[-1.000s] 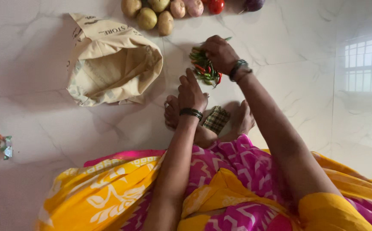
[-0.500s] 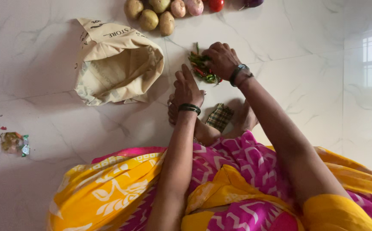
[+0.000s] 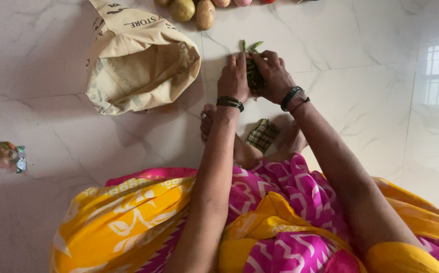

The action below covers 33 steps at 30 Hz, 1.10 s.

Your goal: The person sits on the floor and sorts vegetables, including green chilies, potatoes, onions, tomatoes, and eggplants, into a cloth bag. They handle the chilies individually, removing stems, and then place the other vegetables into the bag.

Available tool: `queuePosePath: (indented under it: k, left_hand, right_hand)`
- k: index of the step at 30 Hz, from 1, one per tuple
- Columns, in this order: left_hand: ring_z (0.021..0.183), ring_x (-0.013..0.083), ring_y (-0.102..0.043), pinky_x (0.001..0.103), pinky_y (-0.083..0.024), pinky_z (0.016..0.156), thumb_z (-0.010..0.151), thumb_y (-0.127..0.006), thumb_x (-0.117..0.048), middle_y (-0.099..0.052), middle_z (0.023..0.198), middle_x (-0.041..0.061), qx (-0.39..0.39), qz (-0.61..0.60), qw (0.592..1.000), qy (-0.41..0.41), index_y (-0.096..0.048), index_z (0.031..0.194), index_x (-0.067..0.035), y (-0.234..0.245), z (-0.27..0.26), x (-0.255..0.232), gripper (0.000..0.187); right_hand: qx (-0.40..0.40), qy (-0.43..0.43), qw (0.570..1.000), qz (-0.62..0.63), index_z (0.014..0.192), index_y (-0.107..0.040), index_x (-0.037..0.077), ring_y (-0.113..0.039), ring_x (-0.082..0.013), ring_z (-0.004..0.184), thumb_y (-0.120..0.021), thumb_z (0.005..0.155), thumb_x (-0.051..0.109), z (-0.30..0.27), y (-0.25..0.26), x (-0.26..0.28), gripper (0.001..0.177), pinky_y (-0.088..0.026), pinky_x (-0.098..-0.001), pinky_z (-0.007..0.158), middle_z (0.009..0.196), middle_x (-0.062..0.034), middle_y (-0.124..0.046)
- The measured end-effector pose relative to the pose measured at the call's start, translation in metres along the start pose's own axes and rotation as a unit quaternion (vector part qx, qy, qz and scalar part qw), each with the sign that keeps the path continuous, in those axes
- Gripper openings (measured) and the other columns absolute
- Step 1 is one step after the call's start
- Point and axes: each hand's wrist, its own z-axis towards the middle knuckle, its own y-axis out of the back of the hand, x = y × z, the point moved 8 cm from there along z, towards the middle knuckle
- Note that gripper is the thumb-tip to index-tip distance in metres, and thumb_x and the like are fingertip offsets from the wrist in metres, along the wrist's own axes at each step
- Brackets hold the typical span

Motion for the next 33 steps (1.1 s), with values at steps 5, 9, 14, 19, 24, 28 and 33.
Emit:
queuePosePath:
  k: [5,9,14,19,24,28,33]
  left_hand:
    - [0.11,0.0424,-0.061,0.051,-0.055,0.089,0.089,-0.062,0.0,-0.053,0.133,0.023,-0.009,-0.099,0.995,0.0,-0.052,0.138,-0.011,-0.02,0.003,0.016,0.051]
    - [0.111,0.0436,-0.059,0.049,-0.051,0.096,0.079,-0.061,0.003,-0.059,0.118,0.024,-0.033,-0.168,0.985,-0.032,-0.056,0.135,-0.009,-0.03,0.008,0.024,0.057]
    - [0.112,0.0435,-0.059,0.048,-0.051,0.097,0.08,-0.061,0.002,-0.061,0.117,0.025,-0.001,-0.155,0.988,-0.021,-0.06,0.123,-0.005,-0.014,0.004,0.015,0.045]
    - [0.113,0.0438,-0.059,0.05,-0.049,0.099,0.078,-0.061,0.002,-0.064,0.113,0.024,-0.071,-0.114,0.989,-0.067,-0.062,0.117,-0.005,0.093,-0.005,0.029,0.041]
    - [0.122,0.043,-0.059,0.049,-0.049,0.103,0.085,-0.059,0.008,-0.063,0.127,0.023,-0.223,-0.104,0.969,-0.002,-0.055,0.132,-0.006,0.201,-0.037,0.087,0.049]
    - [0.123,0.0491,-0.053,0.051,-0.046,0.099,0.074,-0.061,0.008,-0.055,0.132,0.029,-0.358,0.008,0.933,0.022,-0.048,0.142,-0.004,0.251,-0.07,0.106,0.07]
    - [0.118,0.0357,-0.064,0.048,-0.052,0.103,0.088,-0.074,-0.006,-0.064,0.129,0.017,-0.326,-0.108,0.939,0.023,-0.054,0.135,-0.009,0.246,-0.066,0.099,0.051]
  right_hand:
    - [-0.065,0.052,0.993,0.085,0.157,-0.043,0.011,-0.055,-0.0454,0.128,-0.091,0.077,0.014,0.003,-0.022,-0.002,0.094,-0.053,-0.0476,0.106,0.146,-0.0241,-0.044]
    - [-0.069,0.024,0.986,0.147,0.153,-0.048,0.009,-0.056,-0.041,0.128,-0.086,0.078,0.008,0.001,-0.037,-0.018,0.084,-0.052,-0.0438,0.108,0.142,-0.0239,-0.048]
    - [-0.034,0.004,0.983,0.179,0.15,-0.051,0.007,-0.058,-0.0363,0.127,-0.086,0.079,0.007,-0.014,-0.009,0.007,0.079,-0.049,-0.0418,0.107,0.133,-0.0205,-0.057]
    - [-0.006,0.097,0.941,0.325,0.152,-0.051,0.006,-0.061,-0.0333,0.129,-0.081,0.082,0.007,0.004,0.019,0.103,0.076,-0.05,-0.0404,0.111,0.136,-0.0187,-0.062]
    - [0.025,0.162,0.96,0.226,0.143,-0.059,0.01,-0.072,-0.0257,0.12,-0.084,0.085,0.014,0.077,-0.001,0.203,0.063,-0.056,-0.0344,0.105,0.129,-0.015,-0.073]
    - [-0.089,0.273,0.947,0.144,0.139,-0.062,0.002,-0.06,-0.037,0.122,-0.081,0.073,0.0,0.084,0.006,0.224,0.068,-0.051,-0.0438,0.104,0.135,-0.0253,-0.063]
    - [-0.051,0.096,0.993,0.038,0.132,-0.068,0.01,-0.068,-0.0306,0.121,-0.065,0.094,0.009,0.085,0.02,0.096,0.038,-0.056,-0.0414,0.104,0.135,-0.0148,-0.067]
